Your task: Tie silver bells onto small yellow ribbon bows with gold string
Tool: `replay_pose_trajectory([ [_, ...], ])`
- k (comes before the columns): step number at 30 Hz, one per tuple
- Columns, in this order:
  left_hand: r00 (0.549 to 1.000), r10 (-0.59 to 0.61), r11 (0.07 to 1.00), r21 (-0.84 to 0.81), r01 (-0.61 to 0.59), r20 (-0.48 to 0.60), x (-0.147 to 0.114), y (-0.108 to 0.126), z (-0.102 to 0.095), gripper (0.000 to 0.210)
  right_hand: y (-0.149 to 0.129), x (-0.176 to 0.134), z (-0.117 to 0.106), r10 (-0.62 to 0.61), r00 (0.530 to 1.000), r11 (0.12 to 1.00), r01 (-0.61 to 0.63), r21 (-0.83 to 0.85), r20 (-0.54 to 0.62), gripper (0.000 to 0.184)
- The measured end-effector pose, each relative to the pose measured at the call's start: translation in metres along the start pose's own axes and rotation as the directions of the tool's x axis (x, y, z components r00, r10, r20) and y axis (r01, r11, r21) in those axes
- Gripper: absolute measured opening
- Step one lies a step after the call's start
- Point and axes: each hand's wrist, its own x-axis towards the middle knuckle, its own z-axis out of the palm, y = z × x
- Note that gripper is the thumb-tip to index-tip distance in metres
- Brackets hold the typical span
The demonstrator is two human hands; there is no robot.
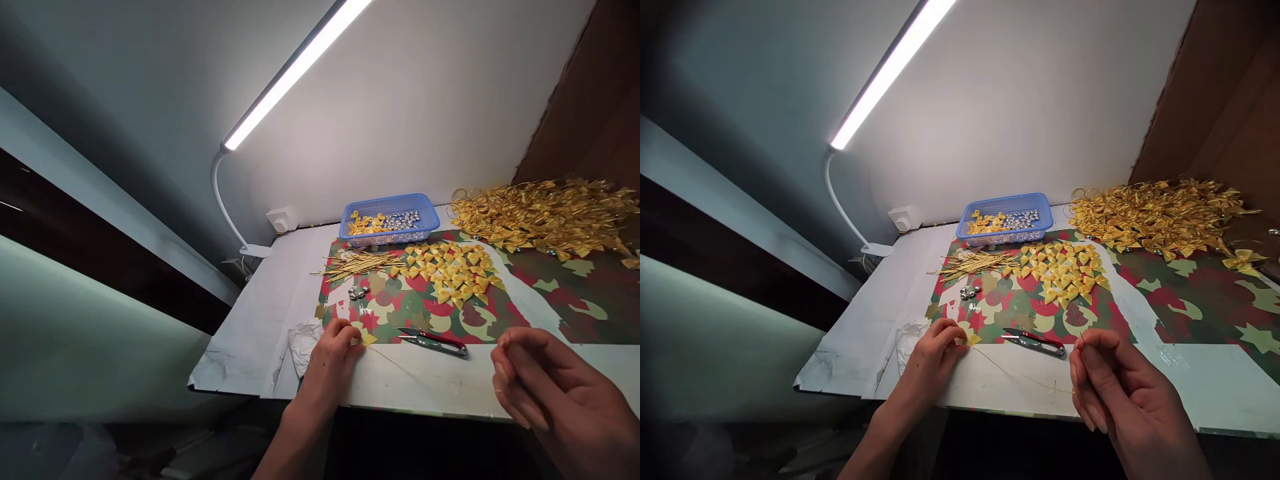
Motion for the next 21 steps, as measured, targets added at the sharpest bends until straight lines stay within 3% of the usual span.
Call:
replay_pose_trajectory([
  [5, 0.999, 0.023, 1.0, -0.021, -0.023, 0.027, 0.004, 0.004, -0.008, 0.019, 0.003, 0.001, -0.002, 0.001, 1.0, 1.0, -0.001, -0.002, -0.003, 0.022],
  [12, 0.992, 0.06, 0.995, -0.072, -0.069, -0.113, -0.013, 0.013, -0.021, 0.013, 0.001, 0.0, -0.007, 0.078, 0.987, 0.997, -0.074, 0.038, -0.137, 0.035],
  [16, 0.982, 0.091, 0.99, -0.093, -0.108, -0.166, -0.018, 0.011, -0.022, 0.014, -0.007, -0.003, -0.01, 0.061, 0.972, 0.998, -0.055, 0.03, -0.225, 0.04],
  [21, 0.979, 0.033, 0.989, -0.136, -0.061, -0.199, -0.018, 0.01, -0.02, 0.014, -0.02, -0.014, 0.002, 0.056, 0.956, 0.998, -0.044, 0.048, -0.289, 0.041],
])
